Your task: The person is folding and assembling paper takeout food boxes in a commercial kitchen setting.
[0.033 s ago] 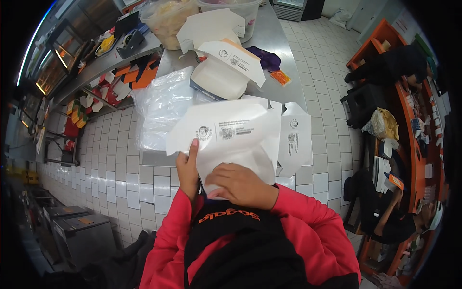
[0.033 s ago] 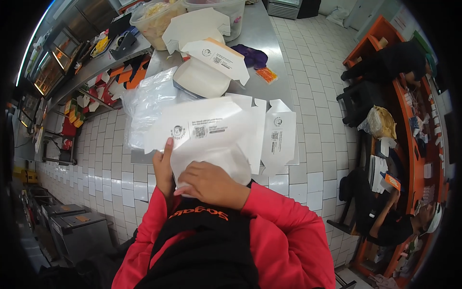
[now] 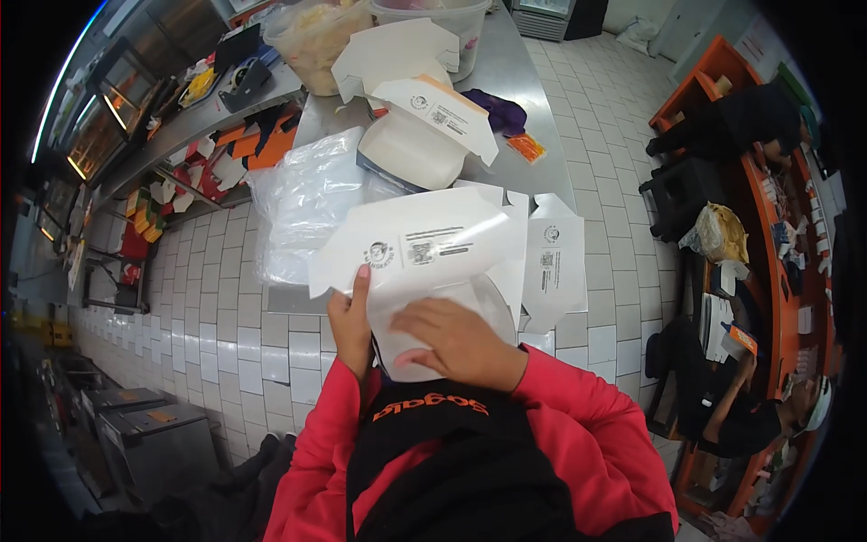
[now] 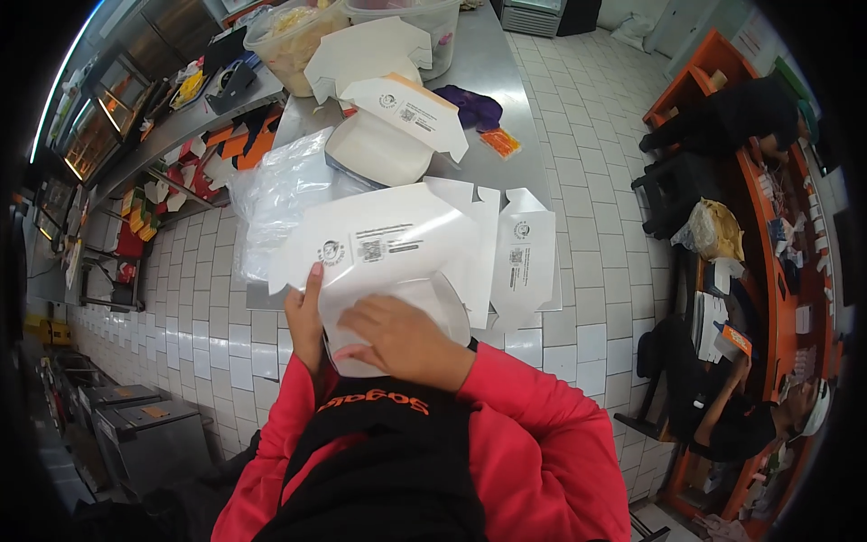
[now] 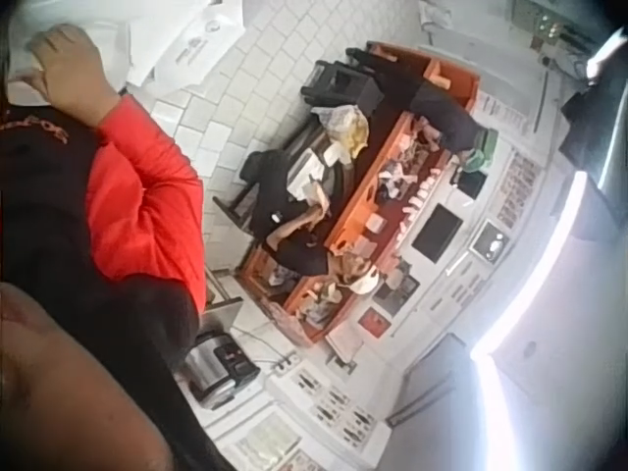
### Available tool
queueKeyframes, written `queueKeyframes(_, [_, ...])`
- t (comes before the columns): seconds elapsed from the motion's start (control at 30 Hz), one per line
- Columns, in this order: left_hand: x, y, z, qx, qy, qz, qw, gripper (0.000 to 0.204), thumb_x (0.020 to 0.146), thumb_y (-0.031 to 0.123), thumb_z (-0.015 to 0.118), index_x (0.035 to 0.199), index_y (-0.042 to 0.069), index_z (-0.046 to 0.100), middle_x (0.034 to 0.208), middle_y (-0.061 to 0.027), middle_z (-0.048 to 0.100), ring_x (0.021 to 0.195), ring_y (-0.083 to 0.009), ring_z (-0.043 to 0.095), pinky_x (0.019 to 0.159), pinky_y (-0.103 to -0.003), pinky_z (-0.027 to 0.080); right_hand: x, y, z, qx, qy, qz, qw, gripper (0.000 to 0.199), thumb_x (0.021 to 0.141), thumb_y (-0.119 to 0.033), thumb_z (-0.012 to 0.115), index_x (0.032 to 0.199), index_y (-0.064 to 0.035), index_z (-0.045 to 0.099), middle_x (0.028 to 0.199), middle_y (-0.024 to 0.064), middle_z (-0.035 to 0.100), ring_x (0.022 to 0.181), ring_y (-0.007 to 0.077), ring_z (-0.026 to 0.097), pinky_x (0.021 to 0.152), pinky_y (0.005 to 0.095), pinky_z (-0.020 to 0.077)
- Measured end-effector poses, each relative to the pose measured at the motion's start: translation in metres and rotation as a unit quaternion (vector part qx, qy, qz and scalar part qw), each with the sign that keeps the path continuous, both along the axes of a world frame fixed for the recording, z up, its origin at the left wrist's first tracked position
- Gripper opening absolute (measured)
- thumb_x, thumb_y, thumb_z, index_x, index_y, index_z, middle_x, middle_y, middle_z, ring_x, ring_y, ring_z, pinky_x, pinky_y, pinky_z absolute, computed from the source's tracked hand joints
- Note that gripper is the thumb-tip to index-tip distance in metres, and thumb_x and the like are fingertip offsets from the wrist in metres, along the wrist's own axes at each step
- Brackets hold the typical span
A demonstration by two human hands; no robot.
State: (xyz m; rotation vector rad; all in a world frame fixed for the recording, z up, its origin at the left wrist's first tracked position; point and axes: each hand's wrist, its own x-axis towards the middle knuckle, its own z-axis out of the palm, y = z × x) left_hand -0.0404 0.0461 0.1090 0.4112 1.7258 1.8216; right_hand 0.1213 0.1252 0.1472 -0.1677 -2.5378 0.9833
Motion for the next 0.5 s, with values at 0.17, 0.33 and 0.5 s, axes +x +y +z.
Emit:
queueKeyframes(0.17, [-0.005, -0.003, 0.003, -0.005, 0.006, 0.006, 1.000, 0.034, 0.095, 0.024, 0.063, 0.110, -0.007, 0.064, 0.098, -0.0074, 0.069, 0.086, -0.0109, 0.061, 0.076, -0.024, 0.048, 0.004, 0.030, -0.004, 0.273, -0.007, -0.141, 0.952, 0.043, 0.086, -0.014, 0.057, 0.128, -0.0042, 0.057, 0.124, 0.0129, 0.061, 0.121, 0.0276, 0.056, 0.104, 0.0382, 0.0437])
queueKeyframes(0.33, [-0.012, 0.009, 0.022, -0.059, 0.047, -0.155, 0.985, 0.052, 0.101, 0.034, 0.050, 0.132, -0.008, 0.047, 0.122, -0.0168, 0.059, 0.111, -0.0217, 0.055, 0.097, -0.031, 0.041, 0.007, 0.061, 0.002, 0.239, 0.011, -0.125, 0.963, 0.041, 0.082, -0.002, 0.056, 0.122, -0.0086, 0.063, 0.110, 0.0093, 0.068, 0.100, 0.0247, 0.068, 0.085, 0.0343, 0.0561])
queueKeyframes(0.5, [-0.020, 0.031, 0.042, -0.028, 0.137, -0.156, 0.978, 0.057, 0.103, 0.037, 0.043, 0.138, -0.008, 0.037, 0.128, -0.0232, 0.054, 0.120, -0.0289, 0.051, 0.104, -0.033, 0.035, -0.004, 0.087, 0.025, 0.172, -0.028, -0.127, 0.977, 0.039, 0.083, -0.007, 0.060, 0.122, -0.0073, 0.062, 0.111, 0.0105, 0.068, 0.103, 0.0258, 0.066, 0.087, 0.0342, 0.0544])
